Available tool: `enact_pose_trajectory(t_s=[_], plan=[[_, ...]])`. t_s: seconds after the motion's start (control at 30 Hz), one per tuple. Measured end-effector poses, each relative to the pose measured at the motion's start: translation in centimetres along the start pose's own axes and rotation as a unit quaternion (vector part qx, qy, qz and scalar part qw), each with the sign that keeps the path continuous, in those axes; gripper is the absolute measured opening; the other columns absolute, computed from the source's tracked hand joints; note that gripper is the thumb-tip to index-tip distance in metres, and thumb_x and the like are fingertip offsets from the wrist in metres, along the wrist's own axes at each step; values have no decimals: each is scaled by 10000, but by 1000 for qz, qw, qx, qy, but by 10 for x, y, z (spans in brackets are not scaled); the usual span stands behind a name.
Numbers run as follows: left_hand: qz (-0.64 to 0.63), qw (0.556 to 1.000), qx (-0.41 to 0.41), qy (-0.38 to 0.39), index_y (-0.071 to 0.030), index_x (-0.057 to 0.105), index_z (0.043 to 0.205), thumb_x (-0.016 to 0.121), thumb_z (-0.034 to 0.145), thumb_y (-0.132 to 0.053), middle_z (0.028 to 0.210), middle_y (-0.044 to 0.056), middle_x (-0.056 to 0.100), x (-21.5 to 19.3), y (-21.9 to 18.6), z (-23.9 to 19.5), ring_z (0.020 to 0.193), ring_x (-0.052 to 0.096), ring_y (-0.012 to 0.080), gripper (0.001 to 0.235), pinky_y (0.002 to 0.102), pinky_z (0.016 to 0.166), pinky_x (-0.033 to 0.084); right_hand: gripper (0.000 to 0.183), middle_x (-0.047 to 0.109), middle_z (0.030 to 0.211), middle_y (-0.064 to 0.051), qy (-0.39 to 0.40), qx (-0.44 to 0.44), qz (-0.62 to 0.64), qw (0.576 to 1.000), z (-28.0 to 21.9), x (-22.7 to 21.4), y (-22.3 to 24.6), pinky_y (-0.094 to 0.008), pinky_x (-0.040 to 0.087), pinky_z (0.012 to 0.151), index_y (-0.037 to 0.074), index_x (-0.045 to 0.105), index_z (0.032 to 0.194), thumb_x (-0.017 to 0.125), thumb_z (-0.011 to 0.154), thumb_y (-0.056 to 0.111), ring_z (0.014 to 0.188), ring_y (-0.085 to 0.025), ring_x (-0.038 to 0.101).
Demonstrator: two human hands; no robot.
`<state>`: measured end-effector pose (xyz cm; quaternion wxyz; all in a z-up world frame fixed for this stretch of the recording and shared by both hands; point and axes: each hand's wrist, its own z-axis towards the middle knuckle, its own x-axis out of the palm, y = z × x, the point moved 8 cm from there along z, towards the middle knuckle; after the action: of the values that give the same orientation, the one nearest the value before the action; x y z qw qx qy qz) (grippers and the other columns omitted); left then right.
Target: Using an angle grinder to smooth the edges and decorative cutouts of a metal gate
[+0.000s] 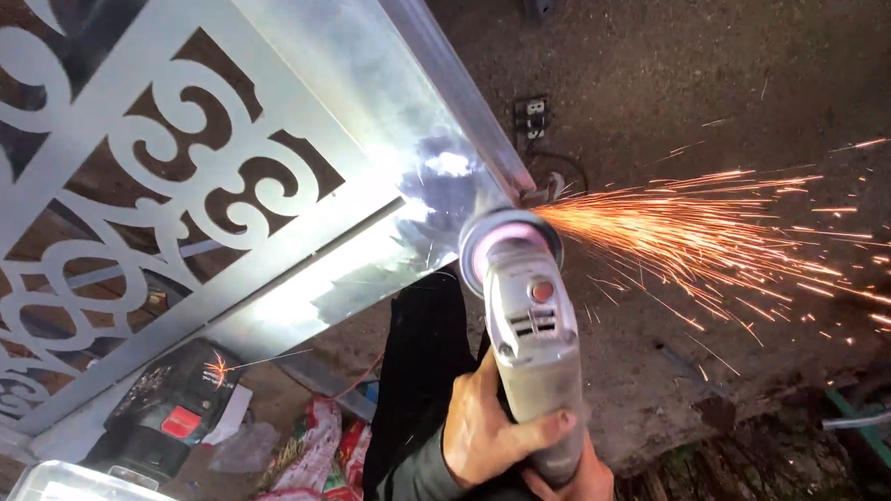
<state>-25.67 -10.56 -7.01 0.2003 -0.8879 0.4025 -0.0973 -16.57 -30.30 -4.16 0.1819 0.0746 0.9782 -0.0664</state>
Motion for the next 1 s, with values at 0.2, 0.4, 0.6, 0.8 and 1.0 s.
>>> enact_pose_trajectory(t_s=[0.2, 0.4, 0.6, 0.8, 1.0], plan=[[-15, 1000, -1, -1, -132, 633, 1157, 703, 617, -707, 953, 52, 798, 2, 9, 1, 853, 790, 260, 792, 368, 720, 585, 929, 824, 1056, -155, -4, 21, -71, 997, 10, 3, -16, -383, 579, 809, 260, 571, 1461, 860, 586, 381, 1061, -284, 803], [-25, 1000, -13, 13, -141, 611, 1232, 693, 620, -727, 988, 59, 804, 15, 15, -11, 886, 798, 271, 851, 374, 729, 591, 808, 826, 913, -192, -32, 66, -67, 995, -26, 12, 22, -397, 576, 815, 276, 628, 1432, 757, 637, 334, 916, -382, 804], [-20, 996, -65, 51, -172, 615, 1284, 718, 565, -741, 1024, 41, 802, 31, 24, -17, 978, 779, 264, 923, 345, 794, 583, 425, 404, 920, -215, -698, -276, 51, 658, -128, 1, 131, -460, 362, 843, -135, 459, 910, 453, 1128, 230, 852, -356, 439], [-14, 999, -40, 22, -151, 608, 1275, 693, 568, -733, 1014, 37, 796, 16, 7, -1, 944, 778, 267, 920, 358, 767, 572, 1119, 809, 1089, -174, -5, 0, -145, 989, 45, -8, -75, -405, 596, 890, 321, 429, 1569, 887, 562, 488, 1098, -362, 758], [-57, 998, 10, -25, -102, 661, 1173, 762, 602, -649, 1010, 48, 795, 5, 11, 10, 922, 767, 164, 797, 327, 774, 584, 925, 792, 901, -215, -15, -10, -178, 984, 35, -8, -13, -483, 567, 796, 284, 559, 1377, 906, 534, 441, 985, -439, 721]])
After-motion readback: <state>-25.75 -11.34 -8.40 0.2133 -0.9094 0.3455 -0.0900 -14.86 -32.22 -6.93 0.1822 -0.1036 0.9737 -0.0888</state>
